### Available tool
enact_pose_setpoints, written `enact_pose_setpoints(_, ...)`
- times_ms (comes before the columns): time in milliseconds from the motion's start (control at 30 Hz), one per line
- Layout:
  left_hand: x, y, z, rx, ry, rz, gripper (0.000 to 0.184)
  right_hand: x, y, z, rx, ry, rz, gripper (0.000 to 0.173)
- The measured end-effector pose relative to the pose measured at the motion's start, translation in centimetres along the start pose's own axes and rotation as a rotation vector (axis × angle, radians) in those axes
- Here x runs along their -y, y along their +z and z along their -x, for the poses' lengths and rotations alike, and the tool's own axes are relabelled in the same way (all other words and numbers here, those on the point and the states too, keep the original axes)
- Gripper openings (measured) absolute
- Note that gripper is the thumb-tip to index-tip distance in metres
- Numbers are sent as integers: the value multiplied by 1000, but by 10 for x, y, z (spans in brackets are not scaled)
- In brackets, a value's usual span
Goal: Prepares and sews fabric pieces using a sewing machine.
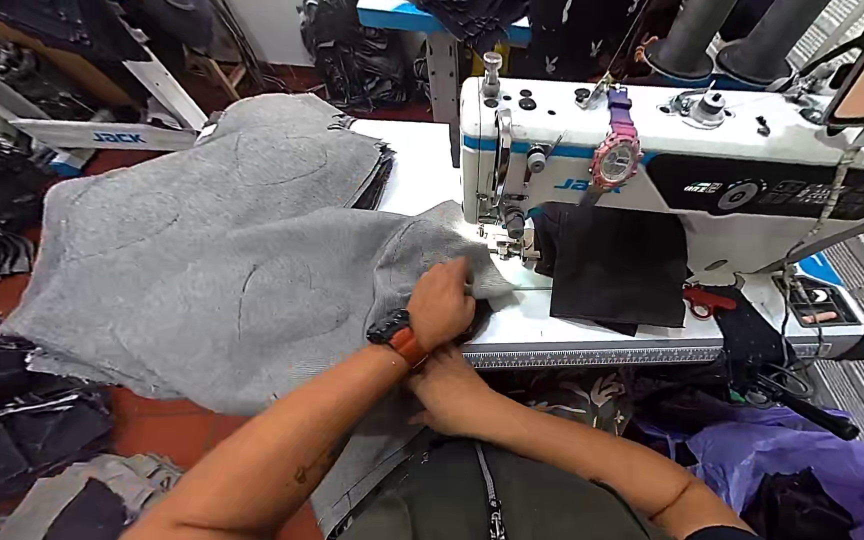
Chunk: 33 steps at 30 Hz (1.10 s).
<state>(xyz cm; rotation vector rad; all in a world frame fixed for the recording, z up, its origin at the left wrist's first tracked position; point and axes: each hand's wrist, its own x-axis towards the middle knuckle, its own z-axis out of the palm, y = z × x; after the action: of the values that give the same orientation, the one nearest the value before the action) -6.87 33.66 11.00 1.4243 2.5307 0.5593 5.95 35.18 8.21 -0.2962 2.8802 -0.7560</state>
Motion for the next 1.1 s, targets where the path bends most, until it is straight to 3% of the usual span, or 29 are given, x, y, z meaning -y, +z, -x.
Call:
enact_pose_setpoints(133,16,-13,7,15,-125,-23,65,-20,-17,23,-319,8,100,37)
enact_pose_setpoints(200,22,-20,11,19,-188,-88,57,-41,-32,25,-416,89,123,39)
enact_pose_setpoints(267,27,-20,16,-73,-136,-125,41,-66,-42,29,-457,104,130,41)
enact_pose_setpoints(367,36,-9,24,-349,313,-216,18,-88,-29,42,-632,19,150,15)
enact_pose_setpoints(433,35,2,28,-333,631,-240,20,-94,-10,50,-782,-10,177,13)
enact_pose_setpoints(500,28,15,33,-224,773,-262,30,-97,7,54,-895,-40,204,14)
enact_pose_setpoints(567,26,20,37,-147,776,-272,32,-102,21,58,-980,-67,220,14)
enact_pose_setpoints(733,26,24,48,-196,767,-240,24,-108,46,65,-1135,-5,306,16)
enact_pose_setpoints(900,24,35,52,-255,710,-129,26,-112,48,62,-1174,-7,357,16)
enact_pose_setpoints(1100,12,34,57,-255,624,-205,23,-112,48,61,-1175,-15,353,15)
